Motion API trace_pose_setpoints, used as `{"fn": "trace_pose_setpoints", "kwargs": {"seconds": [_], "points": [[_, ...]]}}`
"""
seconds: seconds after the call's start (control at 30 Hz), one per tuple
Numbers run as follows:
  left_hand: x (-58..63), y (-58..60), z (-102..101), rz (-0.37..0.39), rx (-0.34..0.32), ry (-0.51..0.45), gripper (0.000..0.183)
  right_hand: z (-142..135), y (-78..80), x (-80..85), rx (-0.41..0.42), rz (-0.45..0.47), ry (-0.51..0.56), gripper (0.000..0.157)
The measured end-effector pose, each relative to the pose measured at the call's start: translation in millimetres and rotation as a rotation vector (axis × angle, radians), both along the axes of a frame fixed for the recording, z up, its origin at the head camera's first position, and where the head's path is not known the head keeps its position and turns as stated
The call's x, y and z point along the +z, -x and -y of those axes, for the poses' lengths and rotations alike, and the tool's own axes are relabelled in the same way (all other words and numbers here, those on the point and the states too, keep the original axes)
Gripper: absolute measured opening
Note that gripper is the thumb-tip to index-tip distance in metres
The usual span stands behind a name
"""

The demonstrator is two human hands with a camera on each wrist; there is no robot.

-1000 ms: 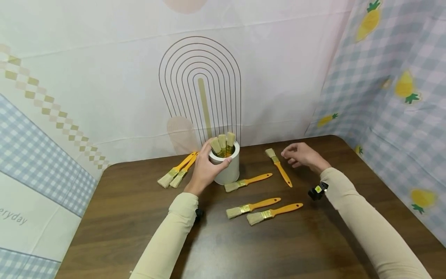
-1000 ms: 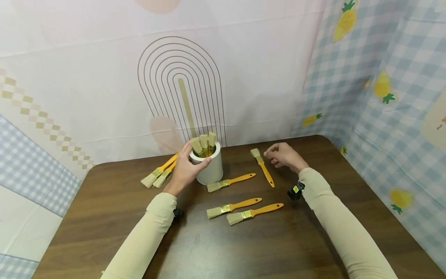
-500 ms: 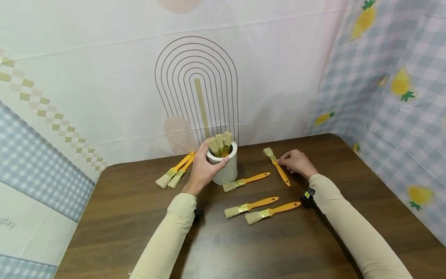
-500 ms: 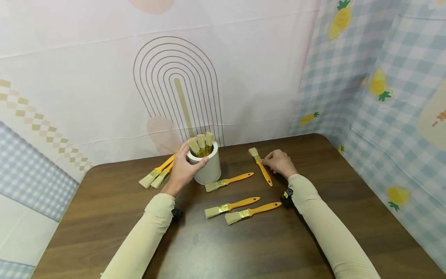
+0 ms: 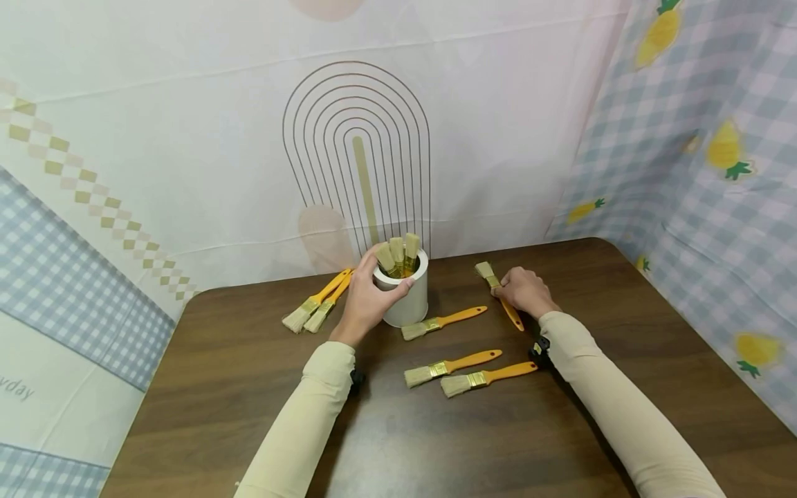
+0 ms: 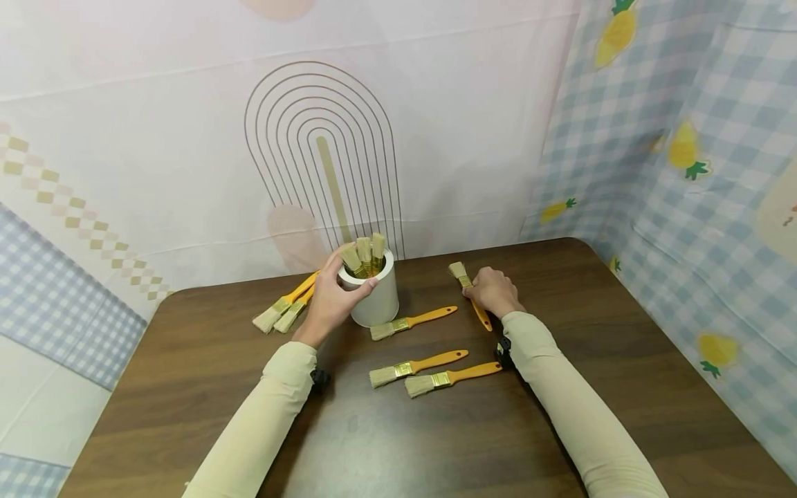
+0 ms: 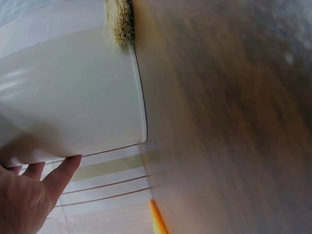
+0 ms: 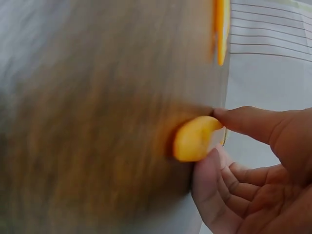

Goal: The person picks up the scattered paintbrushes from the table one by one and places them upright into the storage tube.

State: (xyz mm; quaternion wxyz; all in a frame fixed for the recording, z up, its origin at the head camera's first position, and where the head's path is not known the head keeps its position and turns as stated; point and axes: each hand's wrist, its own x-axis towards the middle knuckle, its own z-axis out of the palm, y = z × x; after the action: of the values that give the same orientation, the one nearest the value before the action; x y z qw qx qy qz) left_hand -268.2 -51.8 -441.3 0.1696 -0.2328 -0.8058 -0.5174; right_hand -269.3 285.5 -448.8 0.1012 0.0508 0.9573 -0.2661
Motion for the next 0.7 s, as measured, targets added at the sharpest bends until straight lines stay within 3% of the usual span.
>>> {"fn": "trace_pose_setpoints", "kwargs": {"seconds": [0.1, 0.27, 0.47, 0.7], "points": [[0.7, 0.7, -1, 0.000, -0.002, 0.002, 0.073, 0, 0.7, 2.9, 0.006, 0.025, 0.037, 0.041], [0.5, -1.0, 0, 0.010, -0.006, -0.007, 0.073, -2, 0.4, 0.6, -0.017, 0.036, 0.112, 0.019], [0.8, -1.1, -1, 0.015, -0.015, -0.011, 0.073, -4, -6.5, 2.5, -0.017, -0.028, 0.147, 0.026], [1.1, -0.8, -2, 0.013, -0.013, -0.025, 0.072, 0, -13.8, 28.1, 0.049, -0.116, 0.148, 0.029]]}}
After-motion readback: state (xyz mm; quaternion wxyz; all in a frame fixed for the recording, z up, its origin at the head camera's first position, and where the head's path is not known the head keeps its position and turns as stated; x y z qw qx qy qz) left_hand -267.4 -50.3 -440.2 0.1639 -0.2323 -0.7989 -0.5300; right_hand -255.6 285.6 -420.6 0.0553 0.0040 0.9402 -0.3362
